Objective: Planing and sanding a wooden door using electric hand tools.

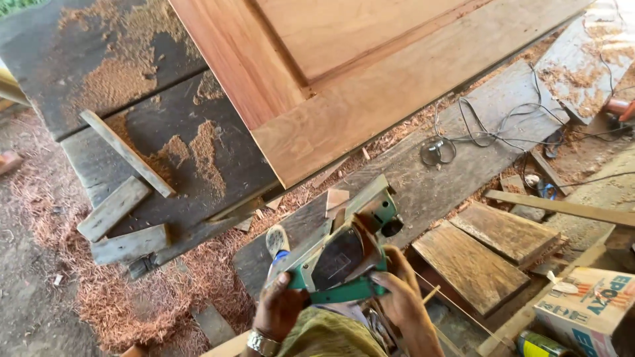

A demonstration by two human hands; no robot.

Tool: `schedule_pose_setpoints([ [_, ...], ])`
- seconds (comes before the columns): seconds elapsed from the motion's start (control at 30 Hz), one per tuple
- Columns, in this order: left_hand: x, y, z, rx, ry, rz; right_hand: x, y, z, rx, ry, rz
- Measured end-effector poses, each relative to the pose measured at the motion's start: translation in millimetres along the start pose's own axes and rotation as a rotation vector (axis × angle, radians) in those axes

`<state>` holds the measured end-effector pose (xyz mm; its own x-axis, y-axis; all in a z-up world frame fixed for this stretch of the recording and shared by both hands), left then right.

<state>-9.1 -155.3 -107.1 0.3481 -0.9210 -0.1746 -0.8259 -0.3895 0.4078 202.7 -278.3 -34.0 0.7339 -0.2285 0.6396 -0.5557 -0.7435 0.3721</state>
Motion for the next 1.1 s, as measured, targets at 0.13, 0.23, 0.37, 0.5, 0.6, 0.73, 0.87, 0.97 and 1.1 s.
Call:
schedule_pose_setpoints([
  [0.13, -51, 1, -35, -0.344, -0.259, -0.039, -33, -27, 7, -0.139, 0.31, -0.102],
  [0.23, -65, 3, -2, -0.389, -0.287, -0.04, -67, -46, 4, -0.162, 0.392, -0.119],
  [0.37, -79, -6, 47, -0.558, -0.258, -0.07, -96, -72, -4, -0.111, 0.428, -0.012],
  [0.5, -100, -15, 70, -0.648, -0.227, -0.037, -117, -100, 0, -0.086, 0.381, 0.006],
  [0.6, -118, -23, 76, -0.584, -0.245, -0.041, -130, -108, -7, -0.135, 0.291, -0.069],
  [0.73, -128, -23, 83, -0.639, -0.271, -0.023, -123, -108, -30, -0.197, 0.182, -0.177],
  [0.87, -129, -27, 119, -0.671, -0.234, 0.033, -125, -116, -40, -0.157, -0.021, -0.264],
  [0.97, -141, -27, 97, -0.68, -0.286, 0.044, -120, -114, -57, -0.132, -0.139, -0.259],
  [1.1, -151, -27, 89, -0.741, -0.299, 0.08, -127, -113, -51, -0.177, -0.197, -0.29],
])
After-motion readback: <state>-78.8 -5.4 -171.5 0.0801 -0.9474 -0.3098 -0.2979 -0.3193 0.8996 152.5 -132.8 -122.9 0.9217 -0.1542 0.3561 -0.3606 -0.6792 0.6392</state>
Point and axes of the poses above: each hand's wrist, its own y-axis away from the middle knuckle, its own z-axis out of the back of the hand, x = y × z, the point moved 5 cm from there along -y, towards the middle knuckle, and after that the axes turned 2 degrees about x, right-handed, at the moved point
